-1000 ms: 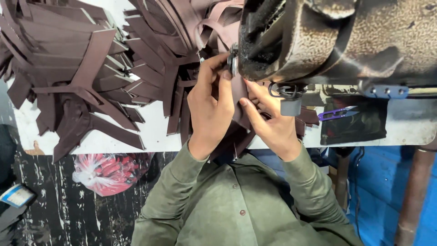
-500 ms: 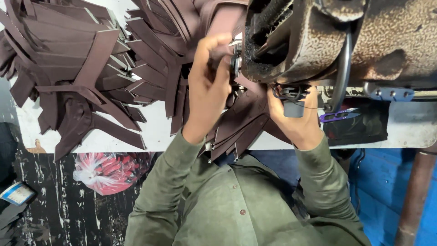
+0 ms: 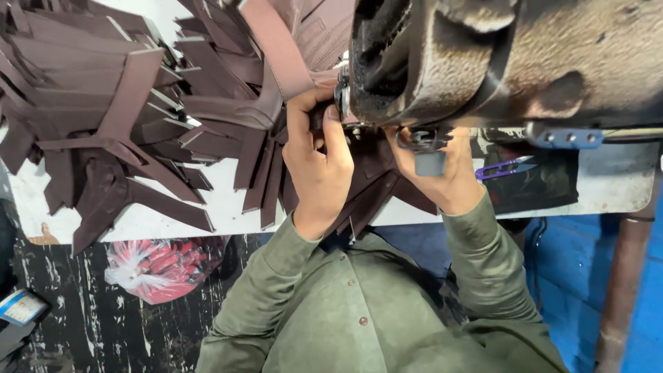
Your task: Stitching together leather shoe upper components using an industrial sewing machine.
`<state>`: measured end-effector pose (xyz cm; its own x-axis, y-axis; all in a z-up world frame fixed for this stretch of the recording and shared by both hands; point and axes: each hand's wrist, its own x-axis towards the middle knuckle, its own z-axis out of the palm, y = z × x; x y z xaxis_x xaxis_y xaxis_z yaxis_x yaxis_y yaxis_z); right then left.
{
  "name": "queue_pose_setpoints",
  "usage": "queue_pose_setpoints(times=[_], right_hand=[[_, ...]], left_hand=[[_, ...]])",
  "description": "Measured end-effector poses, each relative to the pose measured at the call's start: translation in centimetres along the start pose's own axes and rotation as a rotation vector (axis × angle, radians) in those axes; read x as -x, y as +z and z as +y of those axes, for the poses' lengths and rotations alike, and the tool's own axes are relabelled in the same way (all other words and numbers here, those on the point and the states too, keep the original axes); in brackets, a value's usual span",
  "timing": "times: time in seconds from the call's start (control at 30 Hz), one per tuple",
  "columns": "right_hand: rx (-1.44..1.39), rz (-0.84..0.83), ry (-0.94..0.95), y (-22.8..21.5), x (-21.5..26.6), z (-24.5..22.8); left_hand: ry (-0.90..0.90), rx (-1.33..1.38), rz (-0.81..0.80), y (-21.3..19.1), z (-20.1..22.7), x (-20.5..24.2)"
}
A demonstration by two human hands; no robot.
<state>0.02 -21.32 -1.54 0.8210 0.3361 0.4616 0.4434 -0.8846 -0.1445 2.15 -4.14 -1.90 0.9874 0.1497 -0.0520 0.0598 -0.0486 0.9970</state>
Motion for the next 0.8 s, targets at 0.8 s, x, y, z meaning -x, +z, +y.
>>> queue_pose_setpoints(times=[0.8], right_hand=[[-0.708,0.201,0.605,0.4,0.4,-6.4]], left_hand=[[0.846,-0.804,-0.219,-4.8,7.7,-2.2]])
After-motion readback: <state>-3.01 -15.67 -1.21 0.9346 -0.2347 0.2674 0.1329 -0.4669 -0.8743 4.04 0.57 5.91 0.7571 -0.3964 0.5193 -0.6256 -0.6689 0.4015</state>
